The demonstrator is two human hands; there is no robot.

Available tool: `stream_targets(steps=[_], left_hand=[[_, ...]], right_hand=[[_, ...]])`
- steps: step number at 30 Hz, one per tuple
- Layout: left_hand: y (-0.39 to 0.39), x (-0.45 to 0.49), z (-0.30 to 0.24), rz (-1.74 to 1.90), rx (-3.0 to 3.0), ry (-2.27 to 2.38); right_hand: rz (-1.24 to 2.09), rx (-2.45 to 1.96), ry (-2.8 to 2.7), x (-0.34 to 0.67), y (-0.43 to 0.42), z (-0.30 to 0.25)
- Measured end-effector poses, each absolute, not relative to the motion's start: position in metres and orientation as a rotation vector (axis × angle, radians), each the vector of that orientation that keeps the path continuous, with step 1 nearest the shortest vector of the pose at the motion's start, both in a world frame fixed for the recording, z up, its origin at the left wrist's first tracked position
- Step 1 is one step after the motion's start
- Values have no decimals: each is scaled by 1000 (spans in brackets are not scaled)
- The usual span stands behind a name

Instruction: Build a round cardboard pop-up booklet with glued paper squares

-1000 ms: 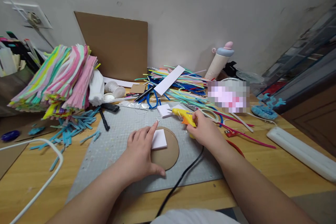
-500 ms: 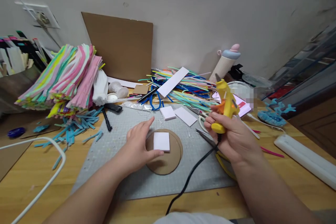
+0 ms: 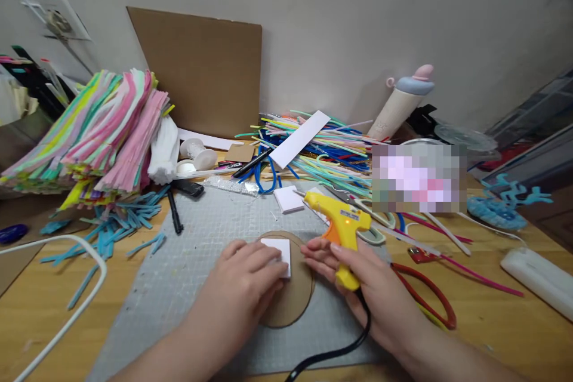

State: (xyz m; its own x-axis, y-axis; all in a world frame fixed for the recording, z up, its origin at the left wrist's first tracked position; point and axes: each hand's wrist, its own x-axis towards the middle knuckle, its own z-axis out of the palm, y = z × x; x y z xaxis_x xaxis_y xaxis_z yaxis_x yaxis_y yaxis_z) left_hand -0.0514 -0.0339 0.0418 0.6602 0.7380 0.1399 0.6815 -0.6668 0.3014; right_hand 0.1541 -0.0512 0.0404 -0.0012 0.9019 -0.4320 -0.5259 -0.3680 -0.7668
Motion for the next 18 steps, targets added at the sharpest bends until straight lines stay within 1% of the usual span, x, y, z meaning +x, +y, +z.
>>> stream_targets(steps=[5, 8, 18], left_hand=[[-48, -49, 23, 216, 2957, 1016], [-55, -49, 15, 134, 3042, 985], [-61, -50, 11, 111, 2826, 1029]], right_hand=[[1678, -1148, -505, 147, -55, 31], [1685, -1164, -453, 147, -53, 31], [1680, -1200, -415, 148, -54, 31]])
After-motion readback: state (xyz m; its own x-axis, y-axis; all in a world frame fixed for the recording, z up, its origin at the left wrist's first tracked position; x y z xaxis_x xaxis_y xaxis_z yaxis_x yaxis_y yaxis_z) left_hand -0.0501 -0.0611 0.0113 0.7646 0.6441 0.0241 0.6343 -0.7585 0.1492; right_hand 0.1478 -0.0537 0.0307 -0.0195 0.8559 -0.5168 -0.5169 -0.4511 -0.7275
